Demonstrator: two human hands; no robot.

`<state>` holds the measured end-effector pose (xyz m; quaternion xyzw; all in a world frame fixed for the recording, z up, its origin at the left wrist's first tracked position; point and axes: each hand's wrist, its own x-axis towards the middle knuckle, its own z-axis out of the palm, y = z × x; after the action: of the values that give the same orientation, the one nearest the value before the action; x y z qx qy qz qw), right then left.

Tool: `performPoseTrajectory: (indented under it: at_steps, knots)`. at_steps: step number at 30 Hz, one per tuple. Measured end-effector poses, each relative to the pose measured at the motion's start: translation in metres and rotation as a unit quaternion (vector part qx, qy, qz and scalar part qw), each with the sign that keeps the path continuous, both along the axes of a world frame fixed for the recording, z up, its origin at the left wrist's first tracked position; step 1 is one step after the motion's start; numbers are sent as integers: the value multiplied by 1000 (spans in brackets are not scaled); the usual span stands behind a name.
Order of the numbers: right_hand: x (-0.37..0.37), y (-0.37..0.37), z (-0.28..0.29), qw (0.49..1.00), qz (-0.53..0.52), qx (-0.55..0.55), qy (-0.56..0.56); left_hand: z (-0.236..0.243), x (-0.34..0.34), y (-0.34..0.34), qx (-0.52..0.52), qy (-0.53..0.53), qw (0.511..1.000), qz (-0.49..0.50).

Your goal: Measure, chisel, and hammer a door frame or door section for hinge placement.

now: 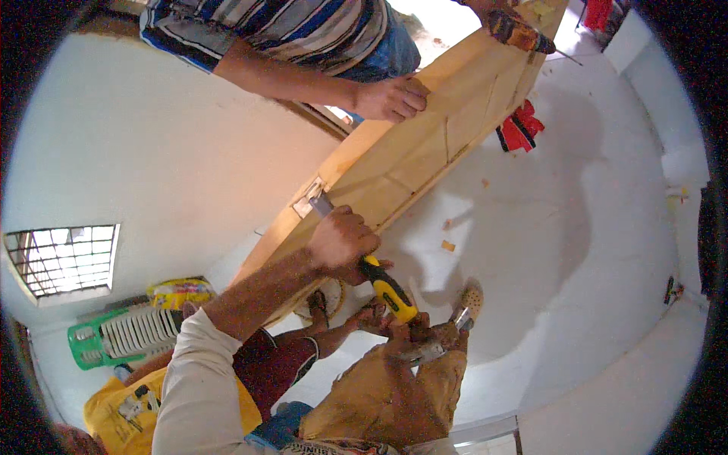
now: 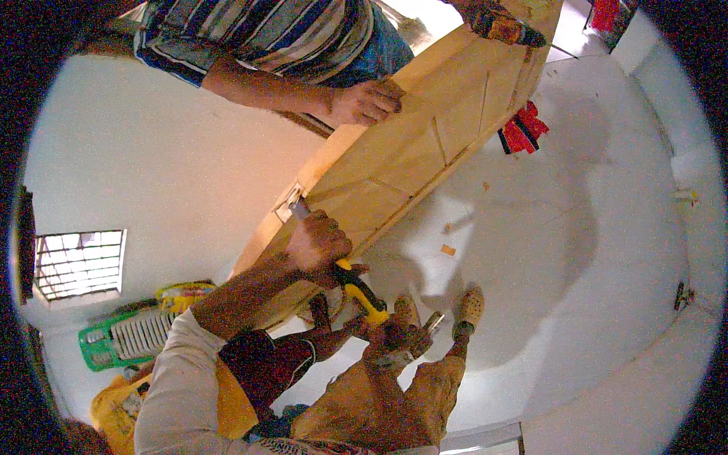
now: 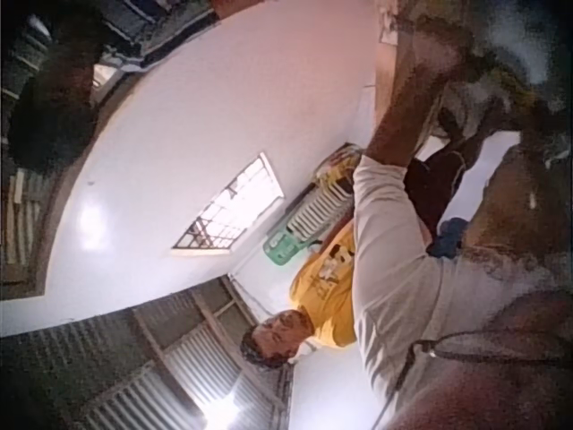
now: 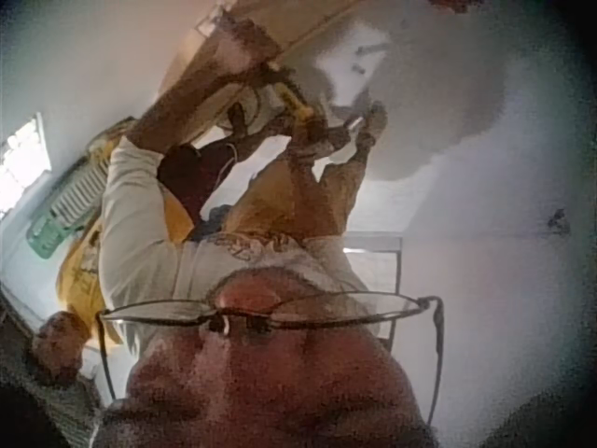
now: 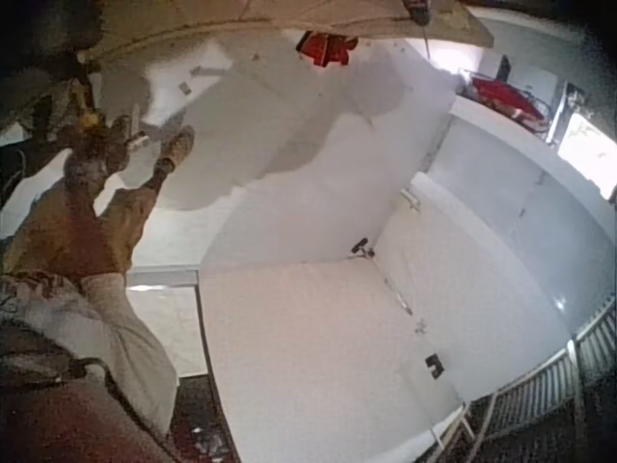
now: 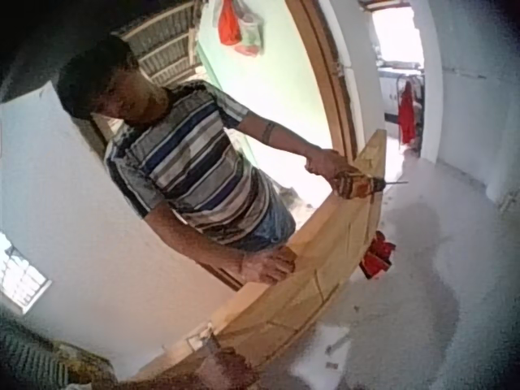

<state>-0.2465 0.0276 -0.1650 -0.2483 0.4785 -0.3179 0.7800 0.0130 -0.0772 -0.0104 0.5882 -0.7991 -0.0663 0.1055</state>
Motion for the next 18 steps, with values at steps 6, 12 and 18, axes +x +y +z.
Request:
performPoseTrajectory:
  at_steps: [6,12,18]
  knots:
    - [-16,-25,29,998,-19,28,-44,13,-21,3,71,47,994,-62]
    - [-25,-52,74,1000,23,11,7,13,-15,-3,69,41,997,-22]
    - [-22,-75,128,991,81,-20,108,11,-12,-6,33,25,999,-18]
